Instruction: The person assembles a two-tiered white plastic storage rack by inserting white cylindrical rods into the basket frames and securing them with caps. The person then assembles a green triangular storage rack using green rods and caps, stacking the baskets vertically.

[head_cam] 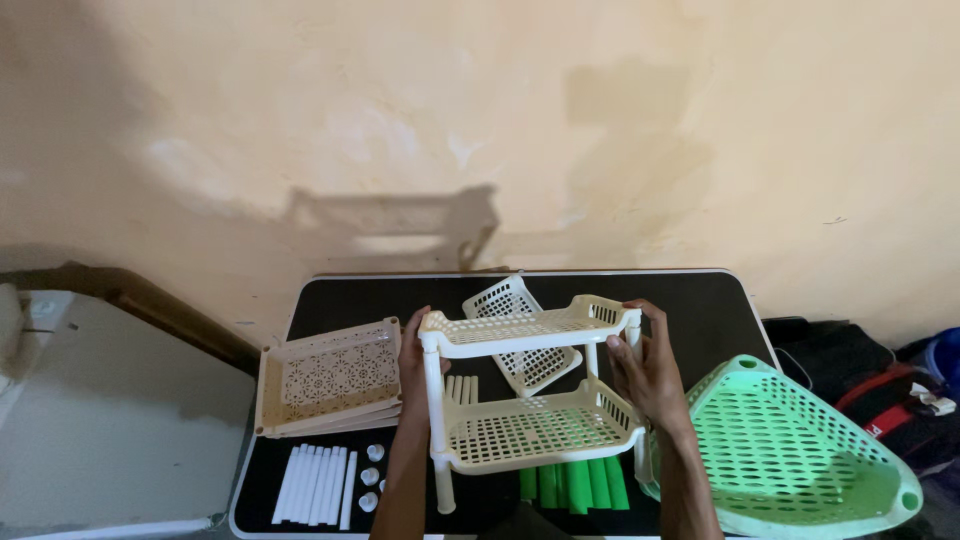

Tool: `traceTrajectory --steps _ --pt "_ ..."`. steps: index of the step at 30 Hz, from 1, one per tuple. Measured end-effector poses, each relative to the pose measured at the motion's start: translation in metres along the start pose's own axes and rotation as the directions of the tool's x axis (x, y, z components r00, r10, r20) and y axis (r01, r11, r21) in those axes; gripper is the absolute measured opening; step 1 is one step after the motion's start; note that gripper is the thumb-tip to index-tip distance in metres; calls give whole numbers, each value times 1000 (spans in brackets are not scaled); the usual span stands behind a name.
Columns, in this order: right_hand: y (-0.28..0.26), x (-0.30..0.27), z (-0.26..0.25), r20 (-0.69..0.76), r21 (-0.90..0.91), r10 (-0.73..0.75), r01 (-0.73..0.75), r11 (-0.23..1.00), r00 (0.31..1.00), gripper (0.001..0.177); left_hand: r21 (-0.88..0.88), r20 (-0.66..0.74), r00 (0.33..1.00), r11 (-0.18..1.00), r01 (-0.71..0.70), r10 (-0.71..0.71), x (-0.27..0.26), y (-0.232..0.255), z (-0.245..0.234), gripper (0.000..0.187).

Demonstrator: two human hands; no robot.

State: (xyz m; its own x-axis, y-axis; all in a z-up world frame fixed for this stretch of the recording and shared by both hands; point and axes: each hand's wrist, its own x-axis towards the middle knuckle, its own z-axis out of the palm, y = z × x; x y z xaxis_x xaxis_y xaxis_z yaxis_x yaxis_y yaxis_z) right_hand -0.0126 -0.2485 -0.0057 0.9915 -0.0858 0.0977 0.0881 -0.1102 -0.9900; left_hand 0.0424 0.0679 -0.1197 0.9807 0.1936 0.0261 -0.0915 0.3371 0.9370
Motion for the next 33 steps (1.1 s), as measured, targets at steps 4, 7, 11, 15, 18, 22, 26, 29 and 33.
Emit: traceTrajectory --steps 4,7,11,15,18,22,26,29,33 --pt "8 -5 1 -5 59 -12 12 998 1000 47 326 43 937 882 -340 346 -4 4 4 55" --pt "11 -2 0 -57 52 -39 42 998 998 46 768 252 737 334 -547 627 -15 17 10 55" --pt "12 8 -8 -150 5 -83 85 996 985 48 219 301 939 946 -240 168 -11 40 25 58" --pt "12 11 -11 -165 43 -44 51 998 985 43 244 321 947 964 -105 22 -14 55 45 67" --pt "14 14 -6 -175 14 -97 101 995 980 40 26 272 961 998 -51 42 -19 62 53 56" --pt "19 14 -3 -227 -151 -116 83 985 967 42 68 226 961 982 -176 156 -19 60 57 41" --pt "26 15 0 -234 -185 -77 34 982 969 44 161 151 980 975 -152 127 -17 48 49 34" --pt "35 16 2 -222 -150 -107 75 986 969 45 150 143 970 964 -219 198 -17 30 41 31" --pt "48 30 -2 -173 -170 -265 236 957 949 50 350 260 802 722 -597 537 -20 -3 34 24"
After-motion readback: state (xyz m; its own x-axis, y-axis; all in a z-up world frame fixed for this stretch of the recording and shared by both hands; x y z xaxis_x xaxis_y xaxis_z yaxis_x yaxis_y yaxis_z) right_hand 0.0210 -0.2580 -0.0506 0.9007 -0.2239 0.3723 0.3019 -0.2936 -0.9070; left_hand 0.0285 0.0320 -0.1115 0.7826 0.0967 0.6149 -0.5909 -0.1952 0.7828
